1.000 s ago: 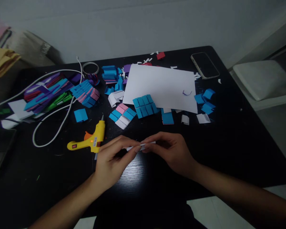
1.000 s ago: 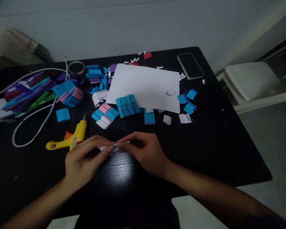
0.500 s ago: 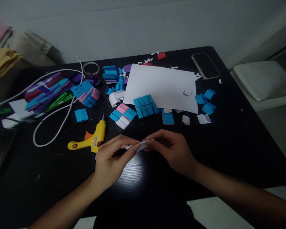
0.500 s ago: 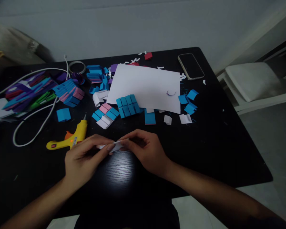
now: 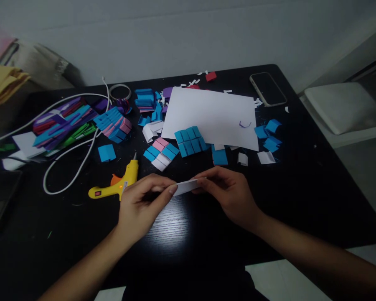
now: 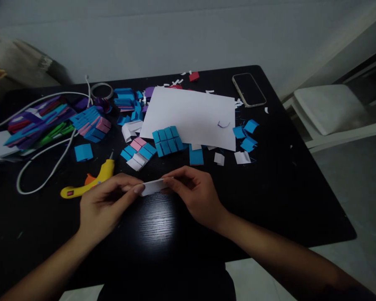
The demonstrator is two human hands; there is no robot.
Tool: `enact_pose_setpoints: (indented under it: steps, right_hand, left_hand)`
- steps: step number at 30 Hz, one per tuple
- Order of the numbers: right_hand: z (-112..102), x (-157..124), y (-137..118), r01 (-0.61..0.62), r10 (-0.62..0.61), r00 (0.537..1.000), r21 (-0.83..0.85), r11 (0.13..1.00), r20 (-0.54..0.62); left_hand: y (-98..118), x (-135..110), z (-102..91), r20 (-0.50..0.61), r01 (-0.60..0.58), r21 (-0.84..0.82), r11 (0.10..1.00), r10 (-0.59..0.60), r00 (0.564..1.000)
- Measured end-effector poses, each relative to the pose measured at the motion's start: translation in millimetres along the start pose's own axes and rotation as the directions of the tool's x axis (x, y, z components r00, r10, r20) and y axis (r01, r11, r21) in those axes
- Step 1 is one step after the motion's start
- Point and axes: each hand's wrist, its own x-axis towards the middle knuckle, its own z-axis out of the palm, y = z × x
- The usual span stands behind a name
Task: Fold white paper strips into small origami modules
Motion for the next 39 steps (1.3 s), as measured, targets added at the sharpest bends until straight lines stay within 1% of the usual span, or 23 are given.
enact_pose_setpoints:
  steps: [9, 13, 22, 29, 32, 34, 37, 39]
  right_hand:
    - [0.8, 0.5, -0.1, -0.002, 0.002, 1.0, 0.011, 1.0, -0.003]
    - [0.5, 1.5, 1.7, -0.006, 0.006, 1.0, 0.042, 0.999, -0.009]
    - [0.7, 1.8, 4.4, -0.037, 0.035, 0.999, 0.1, 0.994, 0.021]
    - [0.4, 3.2, 5.6, -0.056, 0.051, 0.998, 0.141, 0.988, 0.035]
    - [-1.0, 3.9, 4.4, -0.076, 0.064, 0.994, 0.143, 0.987, 0.086]
    - [-1.9, 4.0, 3.0, -0.121, 0.096, 0.982, 0.153, 0.981, 0.162]
    - [-2.4, 4.0, 1.5, -0.216, 0.165, 0.94, 0.149, 0.965, 0.297]
    - [-1.9, 4.3, 1.5, -0.281, 0.216, 0.913, 0.148, 0.948, 0.346]
  left_hand:
    - [-1.3, 0.1, -0.4, -0.035, -0.008, -0.003, 1.0, 0.008, 0.999]
    - [-0.9, 1.5, 1.2, -0.033, 0.023, -0.024, 0.999, -0.024, 0.999]
    - [-1.5, 0.1, -1.8, -0.042, 0.009, -0.005, 1.0, -0.009, 0.999]
    - [-4.4, -1.0, 1.0, -0.054, 0.026, -0.005, 1.0, -0.026, 0.998]
    - [-6.8, -1.1, 1.5, -0.042, 0.025, -0.027, 0.999, -0.026, 0.999]
    - [-8.4, -0.8, 1.2, -0.042, 0.011, -0.043, 0.999, -0.013, 0.999]
    - [-9.5, 0.2, 0.1, -0.048, -0.033, -0.02, 0.999, 0.032, 0.998]
    - [-8.9, 1.2, -0.2, -0.044, -0.069, 0.015, 0.998, 0.069, 0.997]
